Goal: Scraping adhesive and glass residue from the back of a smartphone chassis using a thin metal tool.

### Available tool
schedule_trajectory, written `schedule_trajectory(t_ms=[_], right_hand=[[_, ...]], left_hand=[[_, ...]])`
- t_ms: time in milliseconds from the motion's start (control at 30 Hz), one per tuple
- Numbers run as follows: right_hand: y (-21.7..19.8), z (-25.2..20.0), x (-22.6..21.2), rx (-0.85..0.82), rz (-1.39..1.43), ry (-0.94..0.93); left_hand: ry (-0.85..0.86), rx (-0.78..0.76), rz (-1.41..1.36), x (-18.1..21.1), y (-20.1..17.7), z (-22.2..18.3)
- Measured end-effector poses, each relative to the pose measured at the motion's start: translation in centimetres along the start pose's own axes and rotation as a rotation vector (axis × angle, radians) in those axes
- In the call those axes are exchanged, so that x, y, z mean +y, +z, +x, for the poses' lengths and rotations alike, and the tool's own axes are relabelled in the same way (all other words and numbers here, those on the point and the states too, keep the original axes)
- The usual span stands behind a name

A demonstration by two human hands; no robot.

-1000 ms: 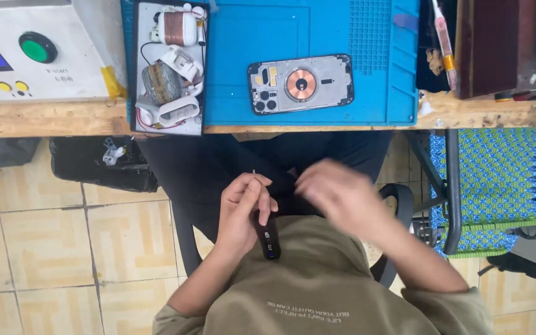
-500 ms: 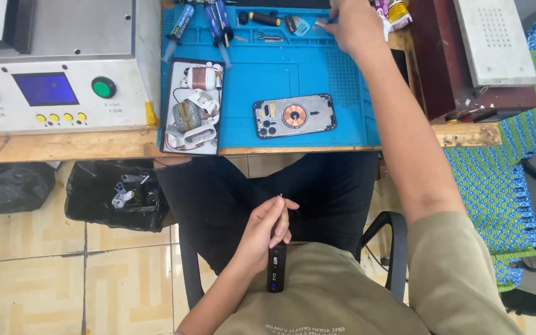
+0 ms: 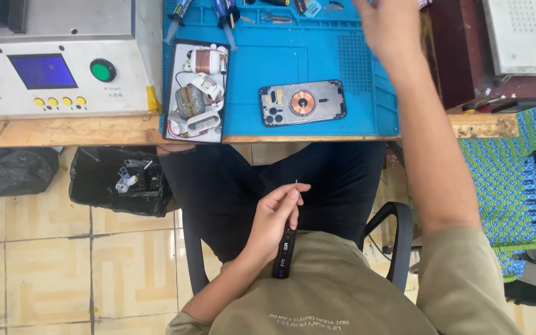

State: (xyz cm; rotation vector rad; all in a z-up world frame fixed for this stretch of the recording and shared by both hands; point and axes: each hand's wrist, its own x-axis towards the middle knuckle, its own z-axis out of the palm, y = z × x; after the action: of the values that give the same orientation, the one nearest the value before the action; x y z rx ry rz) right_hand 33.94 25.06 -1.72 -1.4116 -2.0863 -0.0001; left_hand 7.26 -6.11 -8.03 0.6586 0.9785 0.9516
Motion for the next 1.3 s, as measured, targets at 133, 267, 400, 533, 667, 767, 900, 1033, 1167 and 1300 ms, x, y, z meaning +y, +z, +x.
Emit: schedule_trajectory(t_ms=[133, 267, 400, 533, 667, 767, 900, 1033, 1167, 1300], right_hand=[[-8.6, -9.0, -8.4, -0.107, 0.282, 0.014], [-9.3, -19.8, -13.0, -0.454, 1.07, 0.459], [-5.7, -26.3, -13.9, -0.444, 1.277, 0.687], [-5.3, -27.0, -14.0, -0.433, 1.349, 0.687], [-5.3, -26.7, -13.9, -0.446, 1.359, 0.673], [-5.2, -26.0, -14.1, -0.413, 1.441, 0.643], [-5.3, -25.0, -14.3, -0.412, 1.486, 0.633], [-5.1, -24.8, -14.4, -0.404, 1.482, 0.64], [-5.0, -24.6, -14.5, -0.397, 1.446, 0.666], [-5.0, -24.1, -14.6, -0.408, 1.416, 0.675]], left_hand=[[0.093, 0.027, 0.066, 0.6, 0.4, -1.0], [0.206, -0.036, 0.09, -0.7, 0.9, -1.1], [0.216, -0.069, -0.029, -2.6, 1.8, -1.0], [0.238, -0.082, -0.022, -2.8, 2.5, -1.1], [0.275, -0.049, 0.013, -2.9, 2.5, -1.2], [0.306, -0.028, 0.032, -2.8, 2.6, -1.5], [0.364, 0.015, 0.029, -2.6, 3.1, -1.5], [0.39, 0.055, 0.072, -2.3, 3.4, -1.6], [0.403, 0.078, 0.099, -2.0, 3.4, -1.5], [0.388, 0.108, 0.092, -2.3, 3.4, -1.3]])
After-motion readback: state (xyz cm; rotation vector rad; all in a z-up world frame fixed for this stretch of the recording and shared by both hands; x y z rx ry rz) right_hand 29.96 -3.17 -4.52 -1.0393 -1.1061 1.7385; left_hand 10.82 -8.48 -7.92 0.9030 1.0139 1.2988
